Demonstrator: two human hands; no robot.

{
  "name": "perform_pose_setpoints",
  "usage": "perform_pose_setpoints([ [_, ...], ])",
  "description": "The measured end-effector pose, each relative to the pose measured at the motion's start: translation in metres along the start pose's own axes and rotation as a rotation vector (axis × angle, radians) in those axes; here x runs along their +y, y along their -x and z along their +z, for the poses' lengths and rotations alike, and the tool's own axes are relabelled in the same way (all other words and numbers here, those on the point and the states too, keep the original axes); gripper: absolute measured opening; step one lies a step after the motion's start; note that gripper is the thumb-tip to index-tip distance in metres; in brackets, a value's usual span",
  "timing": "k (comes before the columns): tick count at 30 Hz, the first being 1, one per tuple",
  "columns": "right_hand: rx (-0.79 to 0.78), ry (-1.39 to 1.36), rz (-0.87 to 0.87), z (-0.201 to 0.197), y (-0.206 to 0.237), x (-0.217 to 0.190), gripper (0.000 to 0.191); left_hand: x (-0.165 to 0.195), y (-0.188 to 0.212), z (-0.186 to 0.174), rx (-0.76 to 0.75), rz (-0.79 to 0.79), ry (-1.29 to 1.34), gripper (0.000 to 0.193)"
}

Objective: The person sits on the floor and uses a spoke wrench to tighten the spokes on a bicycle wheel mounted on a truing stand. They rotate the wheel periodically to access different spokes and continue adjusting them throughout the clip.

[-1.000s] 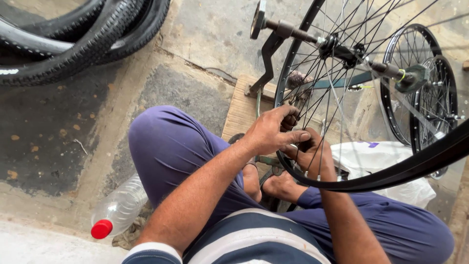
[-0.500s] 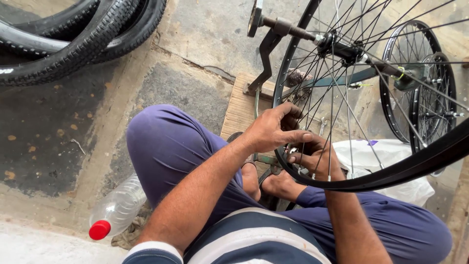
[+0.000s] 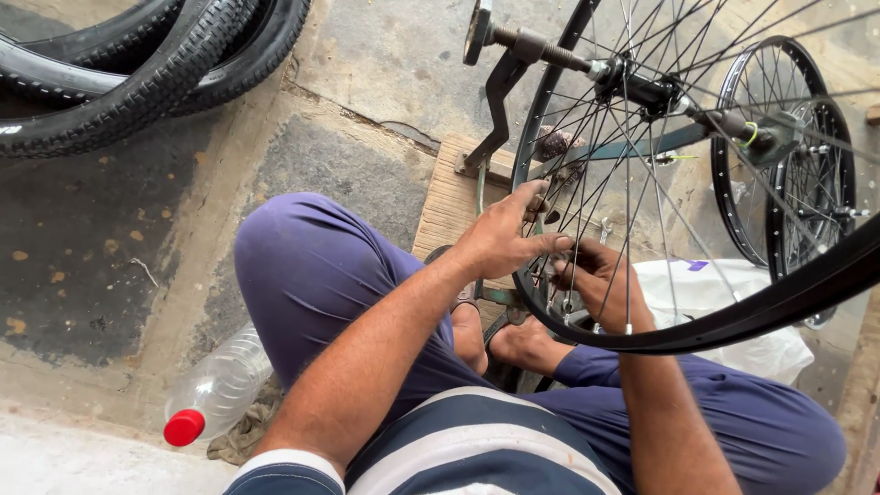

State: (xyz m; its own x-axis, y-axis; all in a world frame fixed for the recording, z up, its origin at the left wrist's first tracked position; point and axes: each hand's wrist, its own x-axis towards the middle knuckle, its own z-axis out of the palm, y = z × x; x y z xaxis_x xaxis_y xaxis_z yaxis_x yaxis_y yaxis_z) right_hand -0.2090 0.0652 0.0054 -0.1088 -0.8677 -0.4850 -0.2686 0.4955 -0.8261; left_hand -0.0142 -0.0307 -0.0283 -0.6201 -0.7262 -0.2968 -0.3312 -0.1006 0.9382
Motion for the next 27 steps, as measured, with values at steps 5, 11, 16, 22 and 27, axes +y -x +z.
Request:
perform_pose_setpoints([
  [5, -0.039, -0.069, -0.004, 0.01, 0.001, 0.007, 0.03, 0.003, 0.004, -0.002, 0.038, 0.064, -0.003, 0.106],
  [11, -0.04, -0.037, -0.01, 0.006, 0.007, -0.003, 0.028, 0.006, 0.009, -0.003, 0.018, 0.034, 0.057, 0.108],
  [16, -0.042, 0.073, -0.027, 0.003, 0.01, -0.006, 0.026, 0.007, 0.009, -0.003, 0.013, 0.026, 0.074, 0.111],
  [22, -0.206, -0.047, -0.041, 0.004, 0.011, -0.008, 0.02, 0.002, 0.008, 0.001, 0.011, 0.057, 0.093, 0.113],
  [27, 0.114, 0.12, 0.017, 0.04, 0.01, -0.016, 0.032, 0.003, 0.008, 0.001, 0.047, 0.085, 0.093, 0.11],
])
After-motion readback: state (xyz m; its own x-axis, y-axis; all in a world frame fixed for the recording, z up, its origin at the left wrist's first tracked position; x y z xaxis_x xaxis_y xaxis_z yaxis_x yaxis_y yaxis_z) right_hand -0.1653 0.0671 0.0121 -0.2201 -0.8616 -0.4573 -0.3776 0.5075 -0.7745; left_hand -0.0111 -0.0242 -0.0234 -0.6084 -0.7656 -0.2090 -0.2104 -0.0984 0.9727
